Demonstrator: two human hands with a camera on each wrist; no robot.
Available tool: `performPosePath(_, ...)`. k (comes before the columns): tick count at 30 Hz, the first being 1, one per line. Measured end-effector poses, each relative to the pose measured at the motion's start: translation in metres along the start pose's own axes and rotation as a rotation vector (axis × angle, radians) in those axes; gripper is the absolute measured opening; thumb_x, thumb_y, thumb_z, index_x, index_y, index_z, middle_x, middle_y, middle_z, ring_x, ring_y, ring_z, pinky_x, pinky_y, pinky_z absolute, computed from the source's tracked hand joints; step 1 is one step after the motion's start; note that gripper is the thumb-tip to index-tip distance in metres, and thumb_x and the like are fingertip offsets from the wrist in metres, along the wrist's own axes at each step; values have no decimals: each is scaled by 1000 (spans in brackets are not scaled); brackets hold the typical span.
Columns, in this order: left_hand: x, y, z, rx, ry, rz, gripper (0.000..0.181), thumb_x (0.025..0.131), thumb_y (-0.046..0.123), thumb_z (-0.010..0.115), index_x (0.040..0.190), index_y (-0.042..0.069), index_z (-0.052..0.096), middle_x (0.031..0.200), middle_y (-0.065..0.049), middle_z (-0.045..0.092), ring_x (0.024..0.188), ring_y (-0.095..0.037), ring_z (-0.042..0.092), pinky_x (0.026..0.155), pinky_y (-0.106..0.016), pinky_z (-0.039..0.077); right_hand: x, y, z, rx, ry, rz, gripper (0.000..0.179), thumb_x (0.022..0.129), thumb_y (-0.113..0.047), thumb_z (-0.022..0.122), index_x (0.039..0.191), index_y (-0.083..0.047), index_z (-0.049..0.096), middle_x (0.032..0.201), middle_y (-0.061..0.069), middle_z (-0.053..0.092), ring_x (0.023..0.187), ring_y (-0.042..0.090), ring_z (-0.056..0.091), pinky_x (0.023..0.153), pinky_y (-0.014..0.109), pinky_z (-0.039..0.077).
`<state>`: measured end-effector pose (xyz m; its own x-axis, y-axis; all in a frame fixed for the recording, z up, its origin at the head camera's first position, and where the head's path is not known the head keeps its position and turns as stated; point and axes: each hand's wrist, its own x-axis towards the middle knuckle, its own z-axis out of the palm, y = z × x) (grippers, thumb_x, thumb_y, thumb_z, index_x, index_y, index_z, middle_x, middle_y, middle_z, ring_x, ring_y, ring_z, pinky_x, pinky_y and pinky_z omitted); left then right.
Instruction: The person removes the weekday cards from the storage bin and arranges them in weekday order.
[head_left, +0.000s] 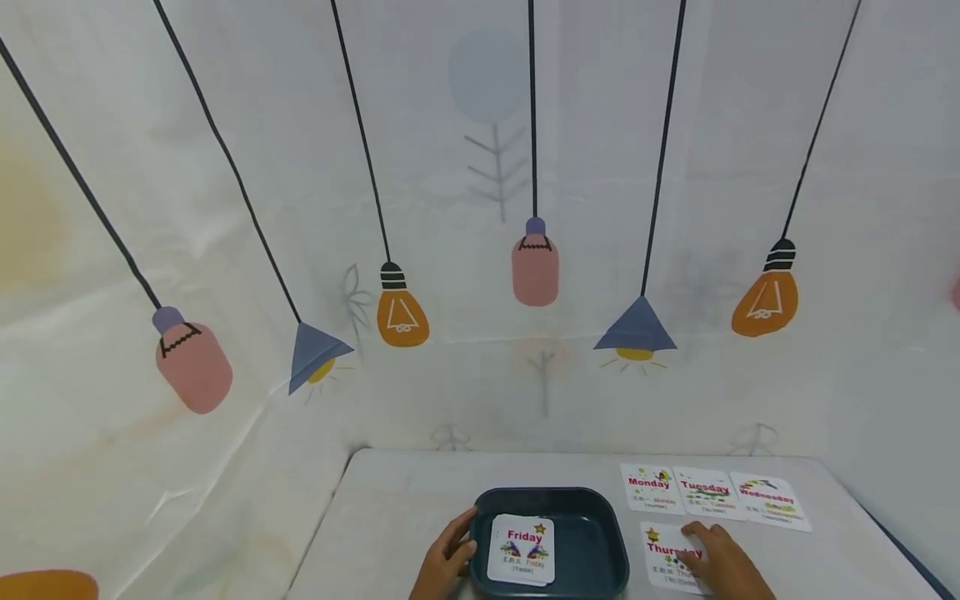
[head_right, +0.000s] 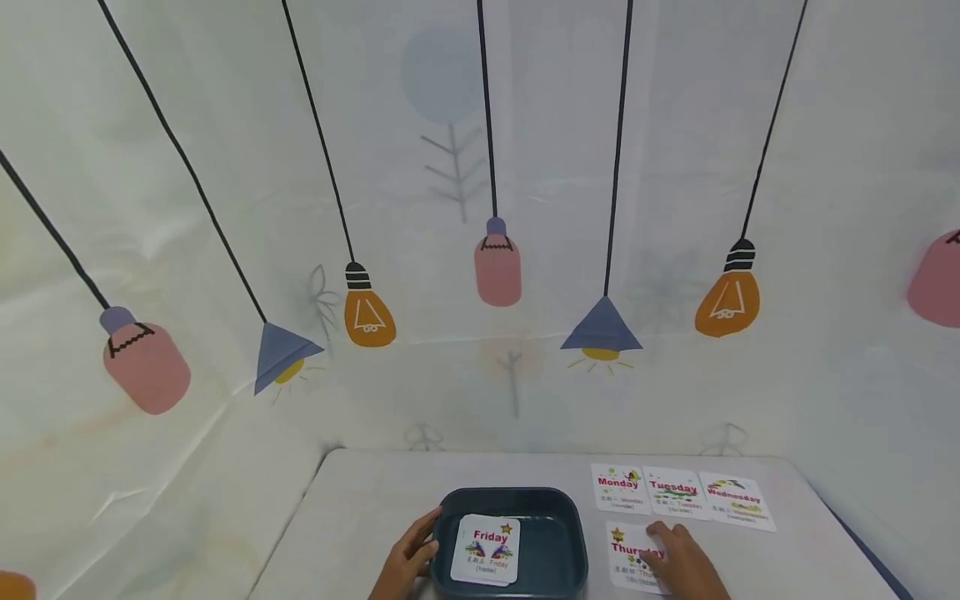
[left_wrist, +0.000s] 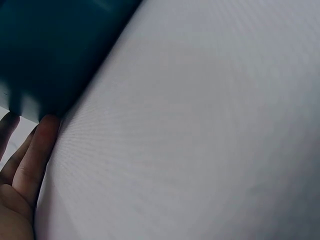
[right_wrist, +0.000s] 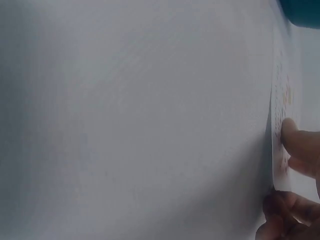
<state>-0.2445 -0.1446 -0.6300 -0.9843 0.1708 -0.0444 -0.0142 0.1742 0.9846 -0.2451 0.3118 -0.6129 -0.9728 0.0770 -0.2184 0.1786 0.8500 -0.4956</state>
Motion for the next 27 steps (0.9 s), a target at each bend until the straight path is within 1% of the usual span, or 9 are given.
performPosePath(1, 0, 0, 0, 4, 0, 3, 49, 91, 35, 55, 138, 27, 43, 147, -17, 37, 124, -41, 47, 72, -34, 56, -2, 0, 0, -33, 14, -20, 69, 68, -60, 67, 117, -13, 57, 84, 6, 49, 66, 16, 51, 64, 36, 55)
performPosePath(4, 0, 0, 0, 7, -4, 9, 49, 91, 35, 55, 139, 26, 43, 146, -19, 37, 122, -41, 49, 71, -34, 56, -6, -1, -1, -20, 18, -32, 66, 69, -60, 66, 115, -15, 58, 84, 5, 49, 66, 15, 52, 61, 33, 55)
performPosePath(6, 0, -1, 0, 0, -13, 19, 50, 92, 34, 55, 139, 26, 42, 147, -20, 36, 121, -41, 50, 71, -35, 56, -8, -2, -2, -39, 20, -33, 65, 68, -62, 66, 114, -16, 60, 83, 4, 49, 67, 15, 52, 63, 34, 55)
performPosePath(11, 0, -2, 0, -36, -45, 31, 50, 93, 32, 54, 141, 25, 40, 147, -20, 34, 123, -42, 48, 71, -35, 56, -9, -3, -5, -163, 45, -53, 60, 68, -64, 64, 108, -19, 61, 81, 1, 52, 68, 16, 52, 67, 45, 54)
performPosePath(14, 0, -1, 0, -40, -34, 14, 50, 92, 33, 55, 140, 25, 41, 147, -19, 35, 123, -41, 48, 72, -36, 56, -11, -3, -5, -199, 61, -73, 59, 69, -66, 63, 109, -22, 62, 89, 1, 57, 72, 17, 53, 73, 52, 53)
performPosePath(18, 2, 0, 3, -31, 1, -21, 51, 90, 35, 57, 138, 25, 43, 146, -18, 37, 124, -40, 48, 75, -38, 55, -16, -1, -7, -249, 84, -113, 65, 67, -69, 62, 115, -25, 62, 105, 5, 60, 81, 21, 54, 81, 62, 45)
performPosePath(22, 3, 0, 5, -28, 10, -40, 50, 90, 34, 57, 138, 25, 44, 146, -19, 38, 122, -39, 49, 74, -37, 56, -16, 1, -7, -233, 82, -91, 69, 67, -71, 60, 117, -24, 62, 114, 13, 59, 85, 27, 55, 81, 64, 42)
performPosePath(24, 3, 1, 4, -8, 17, -47, 49, 90, 34, 57, 137, 26, 45, 146, -18, 38, 120, -37, 51, 73, -36, 56, -14, 1, -7, -194, 69, -55, 68, 69, -71, 58, 118, -25, 62, 118, 15, 58, 86, 29, 55, 80, 66, 40)
performPosePath(27, 2, 2, 4, 9, 31, -61, 48, 90, 35, 57, 136, 27, 45, 146, -17, 38, 119, -33, 53, 73, -35, 55, -10, -1, -5, -162, 55, -56, 67, 70, -72, 55, 117, -24, 61, 110, 12, 58, 82, 26, 55, 78, 61, 47)
